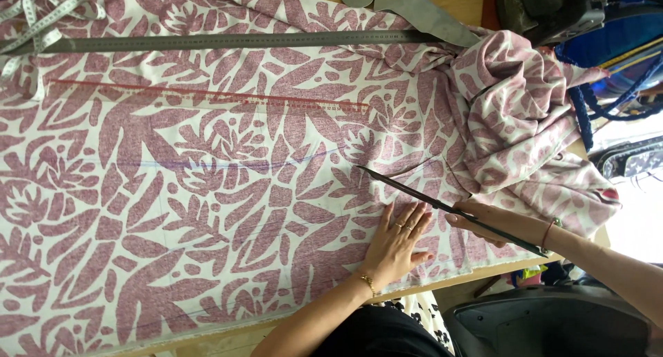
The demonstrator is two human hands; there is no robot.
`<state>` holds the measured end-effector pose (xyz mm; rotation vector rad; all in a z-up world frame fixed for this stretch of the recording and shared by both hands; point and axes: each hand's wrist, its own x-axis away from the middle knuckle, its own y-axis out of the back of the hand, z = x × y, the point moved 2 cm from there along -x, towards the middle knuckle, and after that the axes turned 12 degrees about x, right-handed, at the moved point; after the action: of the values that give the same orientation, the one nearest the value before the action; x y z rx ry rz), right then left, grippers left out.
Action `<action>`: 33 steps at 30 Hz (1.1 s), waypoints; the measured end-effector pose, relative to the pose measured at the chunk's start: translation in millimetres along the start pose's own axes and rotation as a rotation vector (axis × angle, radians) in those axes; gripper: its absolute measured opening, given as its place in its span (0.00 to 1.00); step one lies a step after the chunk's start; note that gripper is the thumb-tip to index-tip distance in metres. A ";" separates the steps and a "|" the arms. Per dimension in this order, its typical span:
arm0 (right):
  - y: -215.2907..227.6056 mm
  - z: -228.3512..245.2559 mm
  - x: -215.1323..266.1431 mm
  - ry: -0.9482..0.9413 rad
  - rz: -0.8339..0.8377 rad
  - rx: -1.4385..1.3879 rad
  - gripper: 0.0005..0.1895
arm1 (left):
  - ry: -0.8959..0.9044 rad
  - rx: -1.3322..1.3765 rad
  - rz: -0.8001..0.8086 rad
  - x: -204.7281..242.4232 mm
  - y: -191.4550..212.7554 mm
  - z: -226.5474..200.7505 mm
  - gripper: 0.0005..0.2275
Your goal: Measuring, marking, and cutting fabric for a garment pattern on a tailoring workbench.
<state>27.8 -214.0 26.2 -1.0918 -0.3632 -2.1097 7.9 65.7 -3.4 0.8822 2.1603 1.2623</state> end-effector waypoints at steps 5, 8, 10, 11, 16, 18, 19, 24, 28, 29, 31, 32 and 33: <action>-40.3 61.3 15.2 -0.166 -0.167 0.286 0.18 | -0.024 -0.033 0.002 1.5 0.1 1.0 0.38; -62.4 105.8 22.7 -0.274 -0.278 0.590 0.17 | -0.028 -0.013 0.024 0.4 -2.9 2.7 0.38; -70.9 114.4 22.3 -0.320 -0.314 0.622 0.17 | -0.036 -0.004 0.032 0.1 -6.2 3.7 0.38; -72.1 110.2 20.7 -0.351 -0.336 0.646 0.17 | -0.031 0.021 0.041 -0.4 -8.8 4.5 0.38; -68.0 31.0 -14.8 0.762 -0.787 1.643 0.17 | -0.048 -0.009 0.060 -1.2 -3.1 4.1 0.36; -61.1 5.3 -30.1 0.077 -0.458 0.895 0.18 | -0.040 0.023 0.043 -1.8 -3.0 5.0 0.36; -64.3 16.1 -24.4 0.073 -0.461 0.890 0.18 | -0.046 0.025 0.047 -1.8 -2.6 4.9 0.36; -89.6 71.9 -2.6 -0.236 -0.313 0.381 0.28 | -0.032 0.064 0.108 -2.8 16.3 4.1 0.34; -105.6 92.4 -4.9 -0.308 -0.393 0.303 0.34 | -0.066 0.038 -0.011 0.0 10.3 5.1 0.37; -109.4 96.7 -6.6 -0.323 -0.411 0.270 0.37 | -0.062 0.068 0.004 0.5 11.5 5.2 0.37; -116.1 103.4 -9.8 -0.337 -0.433 0.229 0.41 | -0.065 0.097 0.024 1.4 15.9 5.6 0.37; -119.5 106.4 -11.3 -0.283 -0.434 0.208 0.41 | -0.065 0.106 -0.002 2.0 19.5 5.5 0.38; -122.7 109.4 -12.8 -0.229 -0.435 0.187 0.41 | -0.064 0.115 -0.027 2.6 23.0 5.4 0.38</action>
<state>10.2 -63.4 91.0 -1.2274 -0.9637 -2.2616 16.4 79.1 14.2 0.9232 2.2042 1.0906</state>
